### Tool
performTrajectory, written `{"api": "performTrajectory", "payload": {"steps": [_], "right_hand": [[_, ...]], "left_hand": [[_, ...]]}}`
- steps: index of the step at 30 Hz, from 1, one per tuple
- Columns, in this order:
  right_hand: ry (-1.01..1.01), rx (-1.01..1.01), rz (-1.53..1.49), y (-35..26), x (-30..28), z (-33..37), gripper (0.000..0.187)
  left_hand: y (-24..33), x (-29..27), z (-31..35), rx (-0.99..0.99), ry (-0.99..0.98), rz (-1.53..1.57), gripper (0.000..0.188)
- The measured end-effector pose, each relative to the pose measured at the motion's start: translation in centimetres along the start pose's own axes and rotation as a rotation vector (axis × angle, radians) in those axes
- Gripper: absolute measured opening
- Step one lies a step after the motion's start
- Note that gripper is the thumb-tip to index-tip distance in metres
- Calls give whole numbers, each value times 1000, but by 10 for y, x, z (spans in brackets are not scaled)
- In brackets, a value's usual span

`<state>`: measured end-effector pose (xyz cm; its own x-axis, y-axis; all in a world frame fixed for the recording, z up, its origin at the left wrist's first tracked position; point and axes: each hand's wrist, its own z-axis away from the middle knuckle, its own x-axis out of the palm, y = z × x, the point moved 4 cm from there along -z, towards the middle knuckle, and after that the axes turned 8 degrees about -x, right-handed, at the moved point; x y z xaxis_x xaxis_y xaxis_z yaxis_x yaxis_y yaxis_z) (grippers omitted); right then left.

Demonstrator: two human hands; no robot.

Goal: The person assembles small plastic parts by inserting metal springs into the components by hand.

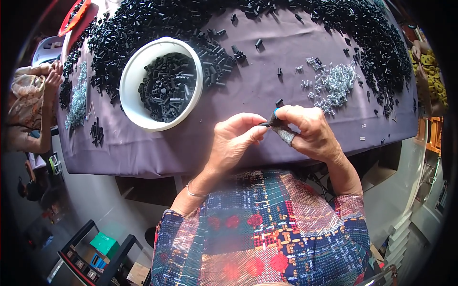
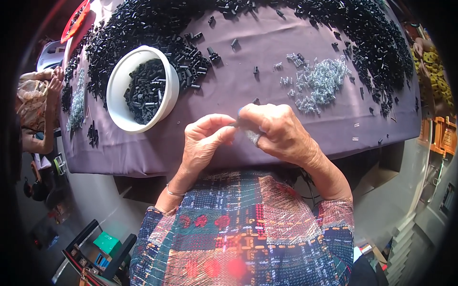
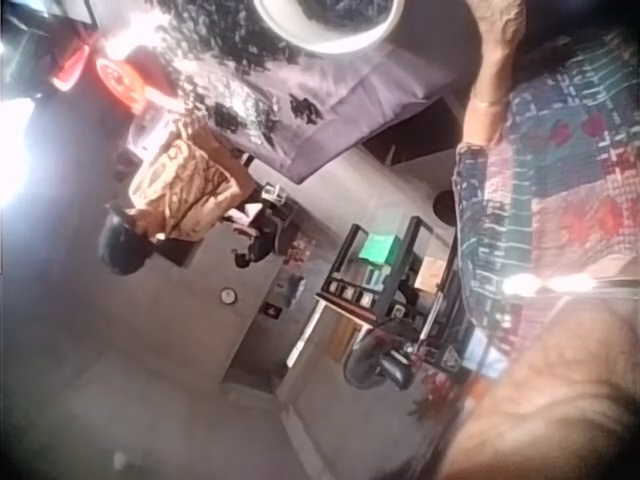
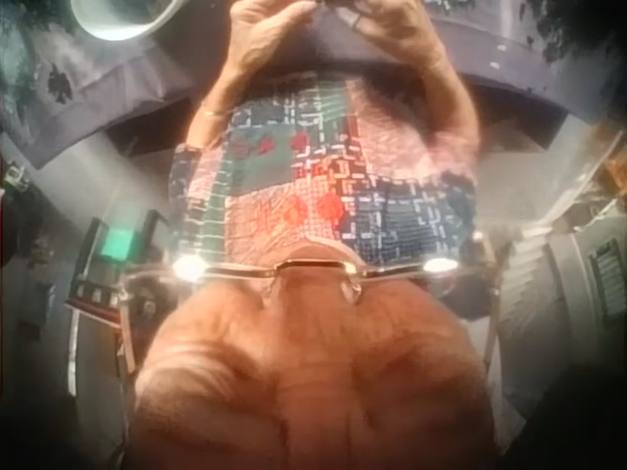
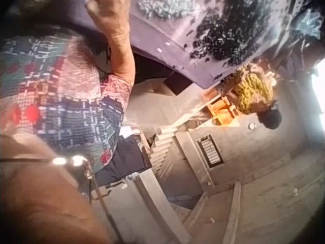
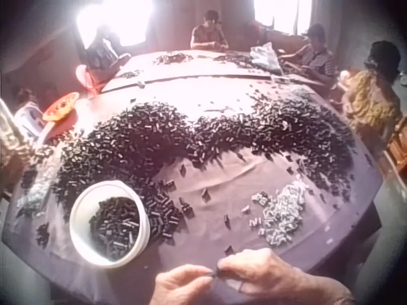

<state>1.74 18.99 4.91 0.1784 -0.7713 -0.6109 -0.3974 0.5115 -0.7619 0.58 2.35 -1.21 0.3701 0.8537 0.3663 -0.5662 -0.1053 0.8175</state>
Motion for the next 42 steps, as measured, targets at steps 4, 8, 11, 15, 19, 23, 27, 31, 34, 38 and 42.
{"api": "performTrajectory", "payload": {"steps": [4,8,11,15,19,23,27,31,34,38,42], "right_hand": [[-67,76,45,1,0,-3,27],[-17,89,9,1,-4,-2,27],[140,158,-69,10,-10,4,22],[278,76,168,24,-22,12,24],[228,-21,366,23,-9,7,28],[141,-61,519,28,-1,-4,22],[45,-97,565,38,2,-7,18],[92,-149,595,40,3,-7,21],[205,-27,274,32,-1,1,25],[249,293,-292,37,6,17,24],[284,423,-636,32,9,26,28]], "left_hand": [[2,2,-1,7,0,0,18],[-2,1,-5,-30,-71,105,18],[-3,0,-4,-81,-142,239,15],[-10,-6,-6,-170,-216,444,11],[-12,-2,-8,-164,-223,477,9],[-13,-4,-7,-163,-236,492,9],[-12,-2,-8,-189,-239,494,10],[-14,-1,-10,-177,-238,473,12],[-16,-1,-10,-173,-236,480,12],[-16,-1,-8,-171,-226,477,13],[-14,0,-8,-161,-228,460,14]]}}
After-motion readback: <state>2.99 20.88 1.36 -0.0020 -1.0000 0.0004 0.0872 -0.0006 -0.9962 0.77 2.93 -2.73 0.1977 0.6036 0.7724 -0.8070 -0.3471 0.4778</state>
